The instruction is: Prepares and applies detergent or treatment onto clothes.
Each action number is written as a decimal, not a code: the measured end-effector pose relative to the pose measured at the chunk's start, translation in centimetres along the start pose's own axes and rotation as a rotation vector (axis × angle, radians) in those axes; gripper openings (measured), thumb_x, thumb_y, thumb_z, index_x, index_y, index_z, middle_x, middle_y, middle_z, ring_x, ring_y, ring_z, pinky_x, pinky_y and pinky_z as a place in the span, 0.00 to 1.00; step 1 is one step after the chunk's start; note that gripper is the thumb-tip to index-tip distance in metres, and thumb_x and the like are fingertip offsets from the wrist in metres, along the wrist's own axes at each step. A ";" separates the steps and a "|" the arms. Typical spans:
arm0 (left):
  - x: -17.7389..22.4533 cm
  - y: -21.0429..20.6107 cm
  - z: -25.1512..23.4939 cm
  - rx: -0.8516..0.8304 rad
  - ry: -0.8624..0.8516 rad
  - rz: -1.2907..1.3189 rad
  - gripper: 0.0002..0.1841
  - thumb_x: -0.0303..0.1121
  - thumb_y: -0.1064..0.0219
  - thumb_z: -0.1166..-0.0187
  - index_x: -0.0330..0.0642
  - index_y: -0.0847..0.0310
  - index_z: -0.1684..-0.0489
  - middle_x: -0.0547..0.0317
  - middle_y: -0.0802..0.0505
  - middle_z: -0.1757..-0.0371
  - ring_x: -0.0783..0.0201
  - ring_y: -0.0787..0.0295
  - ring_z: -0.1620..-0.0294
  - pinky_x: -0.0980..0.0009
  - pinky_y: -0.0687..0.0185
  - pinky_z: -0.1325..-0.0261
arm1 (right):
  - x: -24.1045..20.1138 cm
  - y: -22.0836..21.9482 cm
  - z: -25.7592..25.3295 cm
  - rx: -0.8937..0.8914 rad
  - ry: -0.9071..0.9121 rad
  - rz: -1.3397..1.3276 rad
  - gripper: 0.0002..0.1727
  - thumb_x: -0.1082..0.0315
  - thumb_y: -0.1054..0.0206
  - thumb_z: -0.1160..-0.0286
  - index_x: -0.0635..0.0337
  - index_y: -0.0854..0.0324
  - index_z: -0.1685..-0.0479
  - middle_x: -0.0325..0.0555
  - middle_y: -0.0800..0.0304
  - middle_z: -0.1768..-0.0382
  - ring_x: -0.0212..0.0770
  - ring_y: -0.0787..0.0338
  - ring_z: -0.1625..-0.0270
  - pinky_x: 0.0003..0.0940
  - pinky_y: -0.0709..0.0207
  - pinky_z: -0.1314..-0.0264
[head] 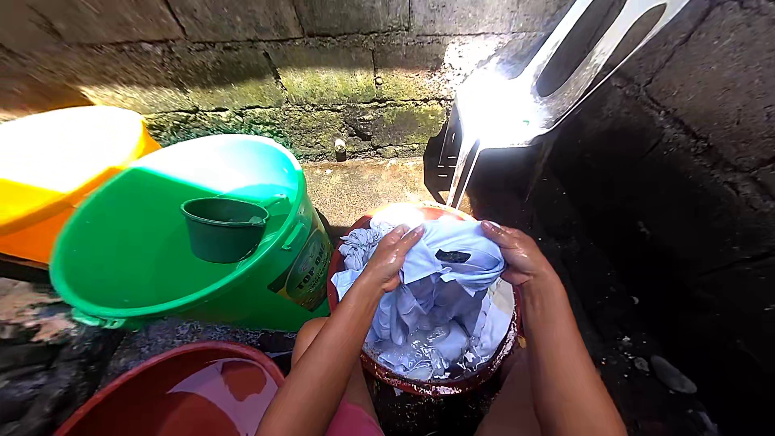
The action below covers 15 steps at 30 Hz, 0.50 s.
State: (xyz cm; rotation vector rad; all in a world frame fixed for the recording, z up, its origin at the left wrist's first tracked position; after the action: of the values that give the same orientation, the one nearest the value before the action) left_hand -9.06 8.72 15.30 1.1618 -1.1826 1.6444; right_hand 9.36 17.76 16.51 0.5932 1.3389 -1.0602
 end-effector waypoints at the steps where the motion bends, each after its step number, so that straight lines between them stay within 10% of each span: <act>1: 3.1 -0.8 0.0 -0.006 -0.060 -0.009 0.08 0.40 0.46 0.07 0.47 0.27 0.53 0.64 0.13 0.64 0.72 0.14 0.64 0.71 0.14 0.57 | -3.0 -0.7 0.3 -0.006 0.049 0.014 0.16 0.59 0.48 0.07 0.56 0.16 0.53 0.37 0.07 0.68 0.30 0.07 0.64 0.30 0.11 0.57; 10: 27.7 -8.0 4.1 -0.054 -0.534 -0.178 0.09 0.38 0.48 0.06 0.46 0.27 0.54 0.63 0.12 0.65 0.71 0.10 0.62 0.72 0.10 0.55 | -26.7 -6.9 4.8 -0.087 0.612 -0.067 0.14 0.62 0.52 0.05 0.57 0.21 0.51 0.43 0.08 0.61 0.38 0.06 0.53 0.39 0.10 0.45; 12: 30.8 -9.0 4.9 -0.046 -0.601 -0.170 0.09 0.31 0.48 0.08 0.43 0.22 0.57 0.61 0.11 0.66 0.68 0.09 0.63 0.70 0.08 0.55 | -28.2 -8.1 6.2 -0.307 0.784 0.102 0.14 0.60 0.43 0.13 0.54 0.25 0.36 0.41 0.10 0.45 0.38 0.09 0.42 0.40 0.14 0.36; 15: 32.1 -9.3 5.7 0.009 -0.591 -0.157 0.07 0.27 0.46 0.10 0.42 0.24 0.60 0.61 0.14 0.70 0.69 0.12 0.68 0.73 0.10 0.60 | -23.8 -9.6 7.6 -0.467 0.830 0.578 0.71 0.59 0.14 0.53 0.60 0.64 0.05 0.47 0.34 0.15 0.34 0.25 0.19 0.31 0.25 0.18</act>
State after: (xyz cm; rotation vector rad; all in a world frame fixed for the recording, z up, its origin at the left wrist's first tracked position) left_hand -7.87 8.22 49.20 1.7708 -1.3901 1.2198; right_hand 7.06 13.38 42.82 1.0317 1.8772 0.0219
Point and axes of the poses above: each hand's wrist, its own z-axis away from the middle knuckle, its own y-axis out of the back of the hand, x = y × z, the point moved 7 cm from there along -z, towards the middle knuckle
